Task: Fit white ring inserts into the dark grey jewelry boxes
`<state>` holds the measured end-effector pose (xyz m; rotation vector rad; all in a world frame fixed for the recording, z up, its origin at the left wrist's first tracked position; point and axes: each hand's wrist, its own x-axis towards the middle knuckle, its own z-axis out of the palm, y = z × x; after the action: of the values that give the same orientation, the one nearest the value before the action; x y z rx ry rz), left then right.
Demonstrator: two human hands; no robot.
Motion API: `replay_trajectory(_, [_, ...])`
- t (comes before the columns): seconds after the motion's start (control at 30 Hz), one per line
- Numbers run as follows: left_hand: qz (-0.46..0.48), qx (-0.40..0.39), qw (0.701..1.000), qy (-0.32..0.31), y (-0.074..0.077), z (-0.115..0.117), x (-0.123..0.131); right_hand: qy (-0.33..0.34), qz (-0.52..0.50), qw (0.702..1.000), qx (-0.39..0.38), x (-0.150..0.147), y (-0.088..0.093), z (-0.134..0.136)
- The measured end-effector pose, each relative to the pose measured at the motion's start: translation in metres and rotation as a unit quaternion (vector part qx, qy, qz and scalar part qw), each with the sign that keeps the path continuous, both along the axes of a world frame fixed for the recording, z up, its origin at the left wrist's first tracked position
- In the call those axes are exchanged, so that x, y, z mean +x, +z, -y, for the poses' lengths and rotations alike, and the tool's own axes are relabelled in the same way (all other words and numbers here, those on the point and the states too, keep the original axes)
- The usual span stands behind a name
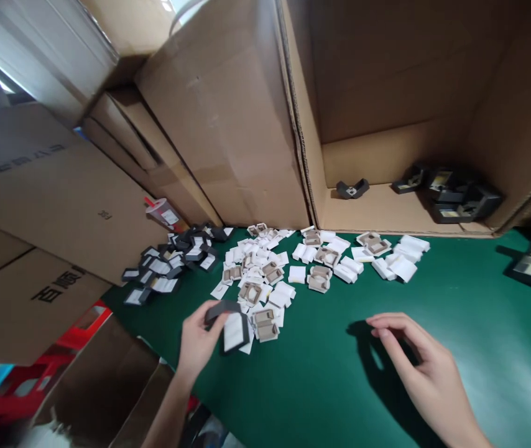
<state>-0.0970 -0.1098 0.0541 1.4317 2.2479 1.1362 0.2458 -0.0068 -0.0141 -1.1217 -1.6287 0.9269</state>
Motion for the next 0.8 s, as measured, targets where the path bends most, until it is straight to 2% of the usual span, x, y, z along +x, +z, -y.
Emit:
replay_trajectory(0.03, [-0.016,0.004,0.999,0.037,-0.002,0.005,-0.019,-0.003,0.002,1.000,-0.005,0.000,0.001,0.000])
replay_trajectory(0.17, [-0.072,0.030,0.991,0.109,-0.006,0.011,-0.085,-0.009,0.018,1.000,-0.023,0.001,0.003,-0.001])
replay_trajectory(0.27, [-0.112,0.052,0.983,0.139,-0.006,0.008,-0.114,-0.007,0.029,0.999,-0.037,0.004,-0.002,-0.001])
replay_trajectory(0.37, [-0.171,0.069,0.970,0.155,-0.010,0.012,-0.115,-0.008,0.037,0.998,-0.054,0.009,-0.013,-0.004])
replay_trajectory(0.5, [-0.248,0.044,0.957,0.145,-0.024,0.024,-0.094,-0.018,0.043,0.996,-0.072,0.012,-0.022,-0.006])
replay_trajectory(0.67, [-0.260,-0.017,0.960,0.101,-0.041,0.026,-0.089,0.008,0.067,0.995,-0.069,0.011,-0.019,-0.003])
replay_trajectory(0.8, [-0.255,-0.045,0.962,0.086,-0.044,0.017,-0.092,0.018,0.091,0.995,-0.041,0.010,-0.016,0.000])
